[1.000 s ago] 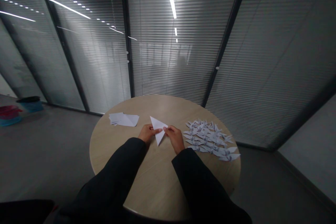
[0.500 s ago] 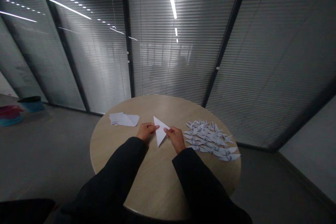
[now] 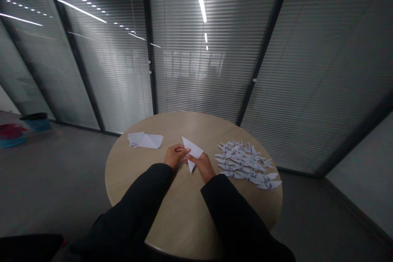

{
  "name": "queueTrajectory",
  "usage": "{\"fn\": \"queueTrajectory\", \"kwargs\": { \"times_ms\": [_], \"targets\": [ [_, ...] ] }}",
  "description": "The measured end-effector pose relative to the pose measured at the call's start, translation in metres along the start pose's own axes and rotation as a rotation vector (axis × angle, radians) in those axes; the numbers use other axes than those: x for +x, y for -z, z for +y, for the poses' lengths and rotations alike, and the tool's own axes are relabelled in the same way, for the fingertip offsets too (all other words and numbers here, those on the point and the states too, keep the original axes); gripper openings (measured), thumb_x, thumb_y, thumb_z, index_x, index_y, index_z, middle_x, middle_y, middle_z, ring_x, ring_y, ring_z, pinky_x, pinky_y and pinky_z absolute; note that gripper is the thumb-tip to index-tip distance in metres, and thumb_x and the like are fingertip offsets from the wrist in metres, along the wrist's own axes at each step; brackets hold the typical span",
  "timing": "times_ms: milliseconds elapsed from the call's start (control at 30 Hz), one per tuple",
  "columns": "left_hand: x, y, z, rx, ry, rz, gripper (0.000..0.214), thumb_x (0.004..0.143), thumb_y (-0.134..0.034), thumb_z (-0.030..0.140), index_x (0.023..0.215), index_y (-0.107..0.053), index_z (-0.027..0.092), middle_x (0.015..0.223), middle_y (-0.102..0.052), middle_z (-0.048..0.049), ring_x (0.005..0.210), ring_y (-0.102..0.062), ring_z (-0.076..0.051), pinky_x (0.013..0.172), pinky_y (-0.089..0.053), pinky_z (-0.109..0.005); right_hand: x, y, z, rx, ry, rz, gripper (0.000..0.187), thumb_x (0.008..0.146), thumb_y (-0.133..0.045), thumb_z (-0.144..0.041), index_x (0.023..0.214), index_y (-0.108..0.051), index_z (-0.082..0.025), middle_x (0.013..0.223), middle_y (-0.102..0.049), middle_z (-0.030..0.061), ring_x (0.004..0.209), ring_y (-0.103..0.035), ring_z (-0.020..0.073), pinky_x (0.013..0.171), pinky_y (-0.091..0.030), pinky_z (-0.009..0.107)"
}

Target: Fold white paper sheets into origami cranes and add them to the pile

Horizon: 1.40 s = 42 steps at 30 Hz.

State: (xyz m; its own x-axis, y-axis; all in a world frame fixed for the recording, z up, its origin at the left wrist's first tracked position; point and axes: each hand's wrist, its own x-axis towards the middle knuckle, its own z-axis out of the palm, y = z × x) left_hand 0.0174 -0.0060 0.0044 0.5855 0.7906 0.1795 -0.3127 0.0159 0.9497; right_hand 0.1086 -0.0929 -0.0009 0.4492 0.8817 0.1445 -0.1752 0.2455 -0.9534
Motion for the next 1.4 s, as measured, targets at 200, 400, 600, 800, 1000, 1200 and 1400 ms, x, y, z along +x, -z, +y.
{"fn": "queueTrajectory", "kwargs": {
  "times_ms": [200, 400, 600, 800, 1000, 1200, 1400],
  "targets": [
    [0.002, 0.001, 0.002, -0.007, -0.025, 0.028, 0.037, 0.042, -0.084, 0.034, 0.059, -0.059, 0.011, 0.057, -0.062, -0.0037, 0.048, -0.054, -0.01, 0.047, -0.041, -0.022, -0.001, 0.001, -0.004, -0.027, -0.025, -0.015, 0.035, 0.057, -0.075, -0.031, 0.087, -0.069, -0.014, 0.07, -0.07, 0.0042, 0.062, -0.066, 0.0204, 0.066, -0.053, 0.034],
    [0.006, 0.005, 0.0, -0.016, -0.021, 0.114, 0.035, 0.043, -0.083, 0.034, 0.055, -0.059, 0.012, 0.055, -0.06, -0.0029, 0.049, -0.053, -0.01, 0.047, -0.039, -0.021, -0.002, 0.001, -0.012, -0.075, -0.029, -0.061, 0.03, 0.057, -0.075, -0.03, 0.081, -0.067, -0.013, 0.065, -0.069, 0.0029, 0.058, -0.064, 0.0175, 0.062, -0.051, 0.03],
    [0.011, 0.014, 0.004, -0.016, -0.034, 0.225, 0.028, 0.048, -0.081, 0.032, 0.059, -0.064, 0.012, 0.051, -0.057, 0.0002, 0.046, -0.049, -0.008, 0.046, -0.037, -0.02, -0.005, -0.003, -0.014, -0.081, -0.039, -0.097, 0.033, 0.056, -0.074, -0.029, 0.083, -0.065, -0.013, 0.065, -0.068, 0.0035, 0.055, -0.062, 0.0161, 0.057, -0.049, 0.028],
    [0.015, 0.021, 0.001, -0.08, -0.012, 0.322, 0.026, 0.05, -0.079, 0.026, 0.067, -0.067, 0.011, 0.057, -0.062, -0.002, 0.049, -0.052, -0.01, 0.049, -0.042, -0.021, -0.005, -0.004, -0.013, -0.105, -0.044, -0.115, 0.031, 0.057, -0.073, -0.027, 0.081, -0.064, -0.012, 0.063, -0.068, 0.004, 0.053, -0.061, 0.015, 0.054, -0.049, 0.026],
    [0.025, 0.041, 0.003, -0.254, -0.013, 0.492, 0.014, 0.057, -0.074, 0.015, 0.065, -0.064, 0.011, 0.061, -0.063, -0.0036, 0.054, -0.058, -0.01, 0.056, -0.047, -0.022, -0.007, -0.004, -0.006, -0.13, -0.124, -0.191, 0.027, 0.052, -0.075, -0.025, 0.073, -0.064, -0.011, 0.06, -0.068, 0.0044, 0.052, -0.062, 0.017, 0.055, -0.051, 0.029],
    [0.016, 0.024, 0.001, -0.196, 0.044, 0.221, 0.033, 0.067, -0.07, 0.039, 0.082, -0.066, 0.01, 0.068, -0.066, -0.0081, 0.059, -0.061, -0.014, 0.059, -0.048, -0.026, 0.001, 0.001, 0.0, -0.102, -0.033, 0.031, 0.032, 0.053, -0.074, -0.027, 0.08, -0.066, -0.012, 0.064, -0.069, 0.004, 0.057, -0.065, 0.0187, 0.059, -0.053, 0.03],
    [0.004, 0.006, -0.004, -0.018, 0.04, -0.098, 0.036, 0.06, -0.074, 0.046, 0.065, -0.067, 0.011, 0.064, -0.063, -0.0051, 0.06, -0.056, -0.012, 0.061, -0.043, -0.024, 0.0, 0.002, -0.006, -0.136, -0.026, 0.082, 0.027, 0.057, -0.072, -0.029, 0.079, -0.069, -0.013, 0.067, -0.07, 0.0045, 0.061, -0.066, 0.0206, 0.06, -0.053, 0.03]
  ]
}}
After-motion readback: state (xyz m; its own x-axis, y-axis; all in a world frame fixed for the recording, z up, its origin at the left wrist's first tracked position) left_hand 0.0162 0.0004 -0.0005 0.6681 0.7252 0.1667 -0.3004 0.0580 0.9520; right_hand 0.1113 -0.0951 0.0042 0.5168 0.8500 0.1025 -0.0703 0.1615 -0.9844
